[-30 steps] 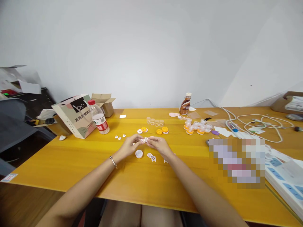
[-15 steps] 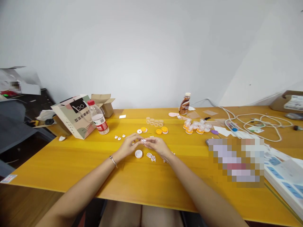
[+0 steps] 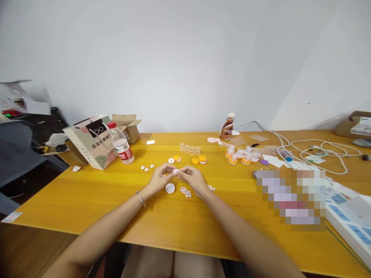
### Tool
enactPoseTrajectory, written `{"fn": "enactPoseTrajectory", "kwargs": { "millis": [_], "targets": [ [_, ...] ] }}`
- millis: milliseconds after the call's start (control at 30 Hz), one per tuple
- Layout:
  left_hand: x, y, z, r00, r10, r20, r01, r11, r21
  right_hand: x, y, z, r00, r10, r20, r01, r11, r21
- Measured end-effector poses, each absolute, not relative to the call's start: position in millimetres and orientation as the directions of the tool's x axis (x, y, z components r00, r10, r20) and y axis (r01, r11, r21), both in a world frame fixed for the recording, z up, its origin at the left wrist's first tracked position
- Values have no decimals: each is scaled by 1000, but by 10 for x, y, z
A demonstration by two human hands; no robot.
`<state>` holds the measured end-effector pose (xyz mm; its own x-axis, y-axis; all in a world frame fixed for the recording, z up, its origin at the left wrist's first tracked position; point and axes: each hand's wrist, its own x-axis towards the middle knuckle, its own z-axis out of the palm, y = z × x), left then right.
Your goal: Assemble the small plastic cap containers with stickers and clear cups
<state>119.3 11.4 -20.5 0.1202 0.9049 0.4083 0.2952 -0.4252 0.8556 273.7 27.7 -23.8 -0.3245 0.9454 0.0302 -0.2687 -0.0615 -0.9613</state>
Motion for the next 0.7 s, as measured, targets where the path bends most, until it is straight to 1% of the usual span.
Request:
{"fn": "enactPoseTrajectory", "kwargs": {
  "millis": [133, 200, 267, 333, 367, 400, 467, 500, 567, 633, 700],
  "targets": [
    [1213, 140, -227, 96, 939, 331, 163, -343, 925, 2726, 286, -253, -348, 935, 67, -309, -47, -950],
    [1199, 138, -193, 108, 945, 307, 153, -321, 934, 2728, 292, -249, -360, 930, 76, -265, -23, -964],
    [1147, 128, -121, 92, 945, 315, 175, -327, 929, 2741, 290, -235, -336, 935, 116, -150, 69, -986],
    [1052, 110, -26, 103, 937, 333, 231, -348, 909, 2765, 270, -212, -330, 924, 192, 60, 224, -973],
    [994, 98, 21, 145, 932, 331, 274, -360, 892, 2778, 252, -198, -356, 907, 226, 183, 305, -935],
    [934, 86, 62, 226, 925, 307, 327, -369, 870, 2791, 231, -185, -403, 882, 244, 297, 378, -877],
    [827, 61, 118, 398, 893, 208, 439, -385, 812, 2806, 186, -166, -517, 823, 237, 448, 496, -744],
    [789, 49, 132, 457, 876, 156, 488, -393, 780, 2808, 167, -163, -563, 795, 227, 485, 540, -688],
    [751, 30, 136, 515, 852, 91, 552, -411, 725, 2800, 143, -172, -617, 758, 211, 522, 595, -611],
    [754, 17, 127, 537, 840, 80, 571, -432, 698, 2787, 139, -197, -636, 745, 202, 542, 617, -570],
    [773, 10, 122, 559, 825, 84, 566, -453, 689, 2777, 147, -224, -646, 737, 200, 546, 629, -554]
  ]
}}
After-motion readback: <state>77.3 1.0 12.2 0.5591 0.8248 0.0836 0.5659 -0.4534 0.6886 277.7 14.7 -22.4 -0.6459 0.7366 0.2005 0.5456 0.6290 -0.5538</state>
